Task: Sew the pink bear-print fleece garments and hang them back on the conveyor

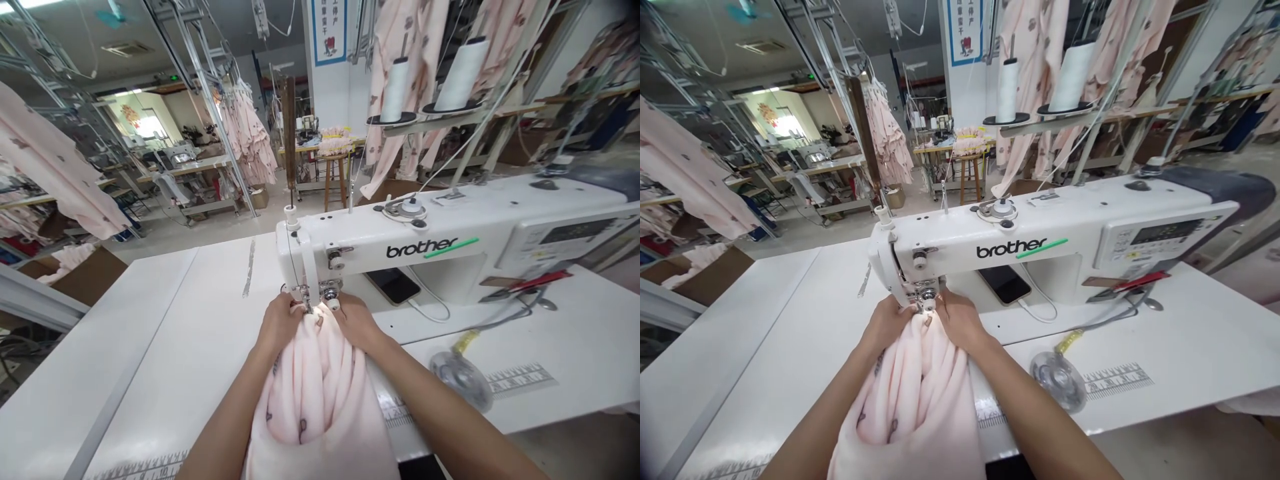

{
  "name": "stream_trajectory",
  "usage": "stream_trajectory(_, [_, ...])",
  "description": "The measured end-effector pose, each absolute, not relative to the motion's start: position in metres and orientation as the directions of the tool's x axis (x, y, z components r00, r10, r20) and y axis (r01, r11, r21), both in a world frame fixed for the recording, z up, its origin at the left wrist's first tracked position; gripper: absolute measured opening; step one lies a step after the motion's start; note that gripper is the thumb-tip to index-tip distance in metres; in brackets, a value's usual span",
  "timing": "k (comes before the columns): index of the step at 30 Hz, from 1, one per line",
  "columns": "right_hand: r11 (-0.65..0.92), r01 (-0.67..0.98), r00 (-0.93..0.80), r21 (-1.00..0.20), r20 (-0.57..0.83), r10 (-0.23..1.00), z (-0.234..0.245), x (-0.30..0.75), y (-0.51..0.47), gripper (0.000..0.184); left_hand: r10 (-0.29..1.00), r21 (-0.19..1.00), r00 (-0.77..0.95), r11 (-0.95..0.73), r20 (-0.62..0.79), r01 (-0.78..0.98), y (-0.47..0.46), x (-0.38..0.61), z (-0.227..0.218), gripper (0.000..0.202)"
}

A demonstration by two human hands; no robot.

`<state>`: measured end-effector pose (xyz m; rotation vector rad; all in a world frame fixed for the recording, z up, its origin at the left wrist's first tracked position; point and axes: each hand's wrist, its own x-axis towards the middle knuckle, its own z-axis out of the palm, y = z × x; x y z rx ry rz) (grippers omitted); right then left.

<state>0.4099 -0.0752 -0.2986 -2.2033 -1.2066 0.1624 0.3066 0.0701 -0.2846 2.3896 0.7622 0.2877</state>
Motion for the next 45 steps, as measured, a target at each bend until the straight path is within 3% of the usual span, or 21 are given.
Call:
stream_trajectory(16, [-0.428, 0.677, 0.619, -0.598, 0.149, 0.771, -0.299, 0.407, -0.071, 0.030, 0.553, 0.666, 0.833, -0.615, -0.018, 0.422, 0.074, 0.303, -0.288, 0.016])
stream_trajectory(22, [-0.334, 0.686, 0.562, -0.647, 0.180, 0.807, -0.301, 0.408, -0.074, 0.037, 0.572, 0.674, 0.820, -0.610, 0.010, 0.417, 0.072, 0.301, -0.292, 0.018])
stream_trajectory(27, [-0.299, 0.674, 0.570, -0.675, 0.219, 0.792, -0.304, 0.408, -0.071, 0.022, 0.590, 0.661, 0.806, -0.625, 0.053, 0.415, 0.066, 0.299, -0.290, 0.017])
stream_trajectory(32, [-0.311, 0.677, 0.590, -0.667, 0.239, 0.771, -0.303, 0.407, -0.065, 0.020, 0.643, 0.670, 0.760, -0.604, 0.090, 0.431, 0.059, 0.302, -0.284, 0.018])
stream_trajectory(36, [-0.294, 0.673, 0.551, -0.679, 0.195, 0.812, -0.298, 0.396, -0.072, 0.012, 0.626, 0.745, 0.779, -0.528, 0.017, 0.408, 0.048, 0.283, -0.266, 0.018])
stream_trajectory(39, [-0.154, 0.635, 0.450, -0.757, 0.200, 0.871, -0.284, 0.372, -0.086, 0.010, 0.552, 0.848, 0.824, -0.370, -0.127, 0.378, 0.033, 0.238, -0.251, 0.015])
stream_trajectory(42, [0.087, 0.455, 0.307, -0.886, 0.248, 0.919, -0.254, 0.332, -0.099, 0.011, 0.528, 0.935, 0.827, -0.153, -0.196, 0.319, 0.016, 0.173, -0.244, 0.025])
stream_trajectory(43, [0.151, 0.394, 0.250, -0.906, 0.264, 0.931, -0.243, 0.316, -0.102, 0.015, 0.539, 0.953, 0.821, -0.103, -0.187, 0.285, 0.013, 0.150, -0.242, 0.029])
stream_trajectory(45, [0.230, 0.346, 0.159, -0.909, 0.299, 0.941, -0.224, 0.285, -0.104, 0.022, 0.681, 0.959, 0.728, -0.150, -0.076, 0.240, 0.013, 0.106, -0.234, 0.038])
